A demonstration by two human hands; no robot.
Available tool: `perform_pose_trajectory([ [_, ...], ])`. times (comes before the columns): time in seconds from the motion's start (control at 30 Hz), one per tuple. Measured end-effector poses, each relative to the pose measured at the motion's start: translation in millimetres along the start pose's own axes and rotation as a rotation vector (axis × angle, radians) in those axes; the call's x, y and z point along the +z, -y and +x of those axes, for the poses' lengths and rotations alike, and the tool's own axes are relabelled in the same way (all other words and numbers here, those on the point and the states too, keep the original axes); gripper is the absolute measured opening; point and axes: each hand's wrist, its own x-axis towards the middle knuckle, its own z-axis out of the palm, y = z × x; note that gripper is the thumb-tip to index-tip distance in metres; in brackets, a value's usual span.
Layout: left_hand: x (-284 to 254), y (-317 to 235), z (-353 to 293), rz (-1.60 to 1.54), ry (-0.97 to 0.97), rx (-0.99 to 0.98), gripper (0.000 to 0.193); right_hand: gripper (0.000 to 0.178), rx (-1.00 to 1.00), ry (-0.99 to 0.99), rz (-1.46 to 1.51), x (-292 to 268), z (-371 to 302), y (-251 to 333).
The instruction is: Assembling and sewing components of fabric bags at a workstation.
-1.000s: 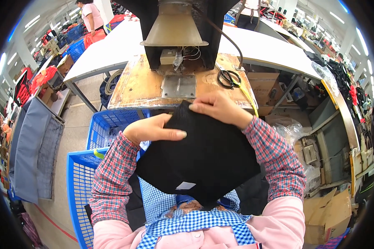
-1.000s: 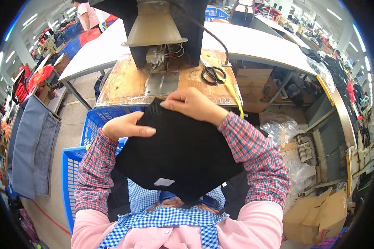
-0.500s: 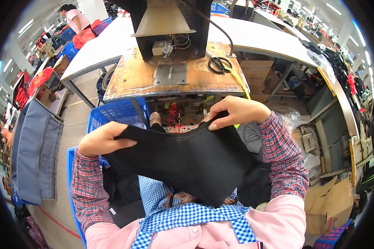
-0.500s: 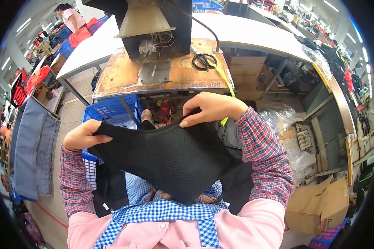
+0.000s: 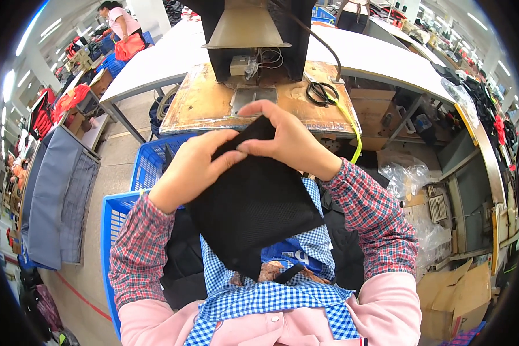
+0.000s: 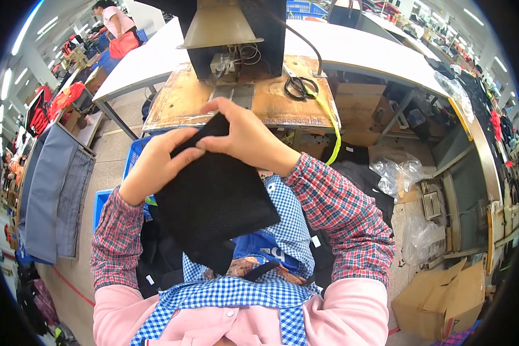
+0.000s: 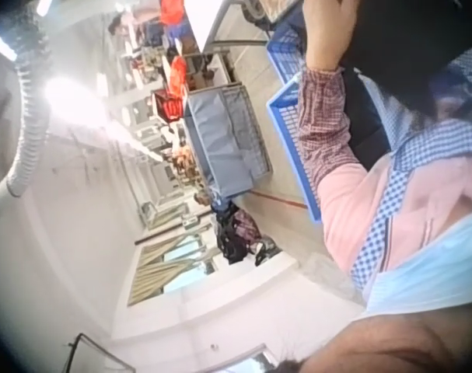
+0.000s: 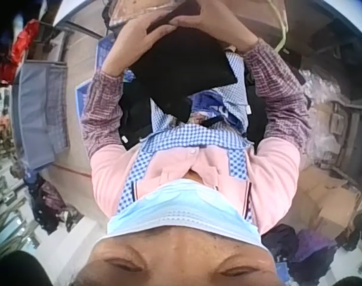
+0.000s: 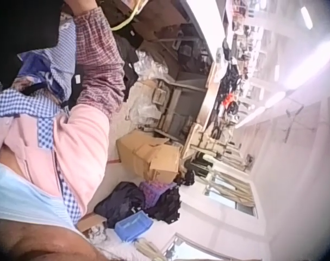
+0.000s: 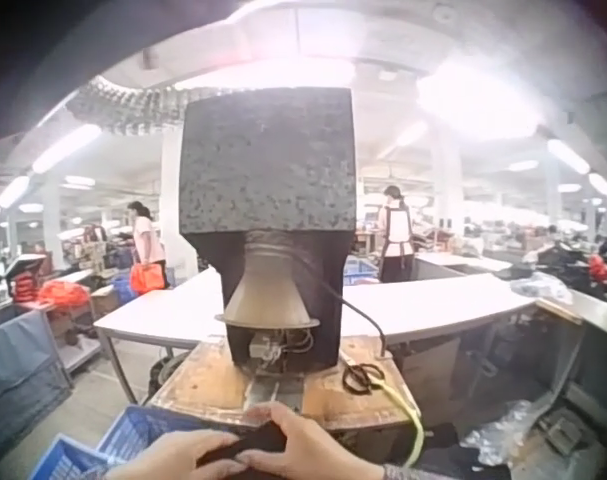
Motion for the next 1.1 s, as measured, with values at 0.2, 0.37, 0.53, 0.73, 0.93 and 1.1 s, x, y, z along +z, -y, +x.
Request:
perform_pose_trajectory([
  [0.2,-10,58,30,-0.149,-0.165,-0.144,0.027,0.048,0.488,0.237,0.569,0,3,-20],
  [0.37,-13,96,59,-0.022,-0.155,-0.112,0.028,0.039,0.489,0.059,0.681,34,9,-59],
  [0.53,-22,118,89,0.179,-0.162,-0.045,0.027,0.037,0.458,-0.092,0.611,55,26,-86],
  [0.73,-22,133,118,0.288,-0.173,0.004,0.026,0.04,0.443,-0.282,0.681,79,44,-116],
  [0.93,-26,151,137,0.382,-0.139,0.063,0.024,0.04,0.46,-0.344,0.724,88,55,-132],
  [1.1,-24,154,145,0.393,-0.155,0.105,0.024,0.04,0.434,-0.381,0.673,90,57,-141],
])
